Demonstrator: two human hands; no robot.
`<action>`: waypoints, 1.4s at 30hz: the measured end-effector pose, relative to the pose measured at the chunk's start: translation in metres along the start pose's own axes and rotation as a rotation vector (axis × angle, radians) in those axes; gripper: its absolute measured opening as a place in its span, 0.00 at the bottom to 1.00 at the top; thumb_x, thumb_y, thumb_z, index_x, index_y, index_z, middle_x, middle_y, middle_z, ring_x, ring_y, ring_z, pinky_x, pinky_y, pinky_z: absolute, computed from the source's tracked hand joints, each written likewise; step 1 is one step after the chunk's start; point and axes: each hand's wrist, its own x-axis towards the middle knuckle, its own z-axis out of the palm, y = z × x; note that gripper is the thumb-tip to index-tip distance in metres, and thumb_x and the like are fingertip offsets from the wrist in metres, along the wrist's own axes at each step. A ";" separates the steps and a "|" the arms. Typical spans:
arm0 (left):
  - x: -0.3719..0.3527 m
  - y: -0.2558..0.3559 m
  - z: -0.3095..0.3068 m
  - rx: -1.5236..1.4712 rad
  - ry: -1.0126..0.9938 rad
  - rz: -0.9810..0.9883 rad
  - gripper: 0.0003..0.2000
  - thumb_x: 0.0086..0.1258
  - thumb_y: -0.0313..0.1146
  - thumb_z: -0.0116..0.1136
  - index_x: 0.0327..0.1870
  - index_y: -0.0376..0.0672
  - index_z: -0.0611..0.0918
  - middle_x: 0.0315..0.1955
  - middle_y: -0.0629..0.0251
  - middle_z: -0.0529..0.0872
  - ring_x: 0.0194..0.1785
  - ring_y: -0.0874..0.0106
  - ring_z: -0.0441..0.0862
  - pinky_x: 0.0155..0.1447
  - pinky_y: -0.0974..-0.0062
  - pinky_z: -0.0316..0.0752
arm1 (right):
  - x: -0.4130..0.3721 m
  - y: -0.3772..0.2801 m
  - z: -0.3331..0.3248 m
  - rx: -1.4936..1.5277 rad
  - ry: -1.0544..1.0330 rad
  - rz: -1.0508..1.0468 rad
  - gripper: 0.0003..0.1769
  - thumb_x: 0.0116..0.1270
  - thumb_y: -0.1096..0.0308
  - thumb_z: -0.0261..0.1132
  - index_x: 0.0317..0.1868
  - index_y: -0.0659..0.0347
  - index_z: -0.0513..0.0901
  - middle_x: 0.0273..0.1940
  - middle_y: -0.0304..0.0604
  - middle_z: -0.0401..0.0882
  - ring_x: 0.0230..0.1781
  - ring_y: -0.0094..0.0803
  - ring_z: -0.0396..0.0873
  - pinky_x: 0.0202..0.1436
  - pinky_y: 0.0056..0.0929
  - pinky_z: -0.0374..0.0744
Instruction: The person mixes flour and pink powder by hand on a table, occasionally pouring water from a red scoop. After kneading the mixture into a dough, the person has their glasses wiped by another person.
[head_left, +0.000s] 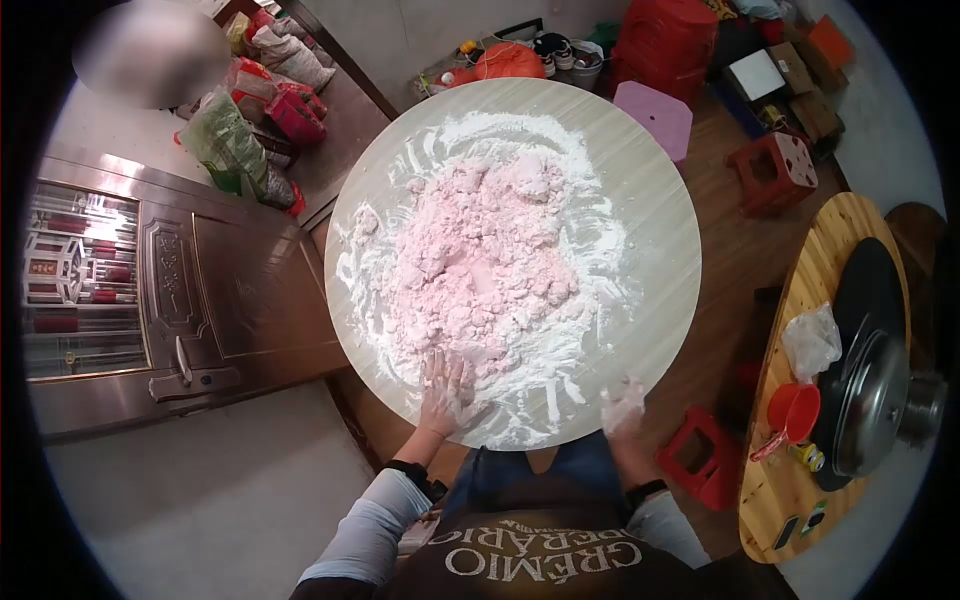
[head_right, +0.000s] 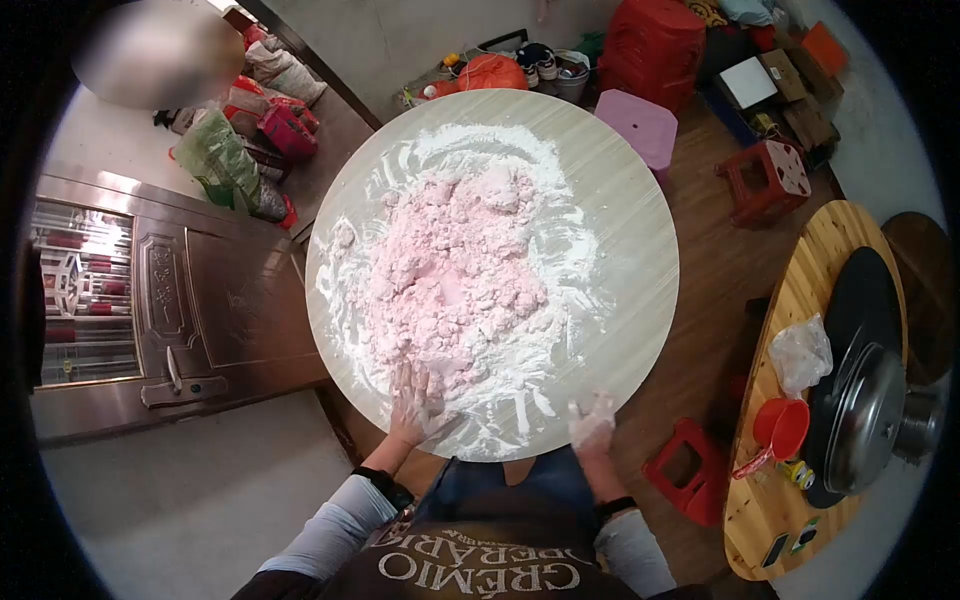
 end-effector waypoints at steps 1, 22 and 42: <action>0.005 0.001 -0.003 -0.139 0.119 0.011 0.44 0.59 0.59 0.62 0.69 0.37 0.64 0.70 0.44 0.58 0.73 0.42 0.52 0.74 0.45 0.48 | 0.001 -0.002 0.037 0.048 0.039 -0.032 0.25 0.64 0.65 0.64 0.57 0.70 0.71 0.48 0.59 0.74 0.48 0.54 0.75 0.54 0.46 0.73; 0.023 -0.083 -0.025 -0.618 0.320 -0.239 0.30 0.61 0.35 0.58 0.63 0.29 0.67 0.65 0.37 0.58 0.68 0.42 0.59 0.67 0.57 0.65 | 0.110 -0.182 0.152 0.205 -0.062 -0.085 0.14 0.62 0.65 0.64 0.42 0.67 0.83 0.33 0.50 0.84 0.30 0.41 0.82 0.37 0.36 0.78; 0.051 -0.076 -0.027 -0.748 0.359 -0.411 0.21 0.60 0.21 0.55 0.57 0.33 0.73 0.65 0.42 0.59 0.56 0.53 0.74 0.53 0.68 0.76 | 0.164 -0.278 0.106 -0.483 -0.512 -0.682 0.24 0.54 0.51 0.67 0.28 0.70 0.80 0.31 0.62 0.81 0.35 0.55 0.81 0.37 0.45 0.77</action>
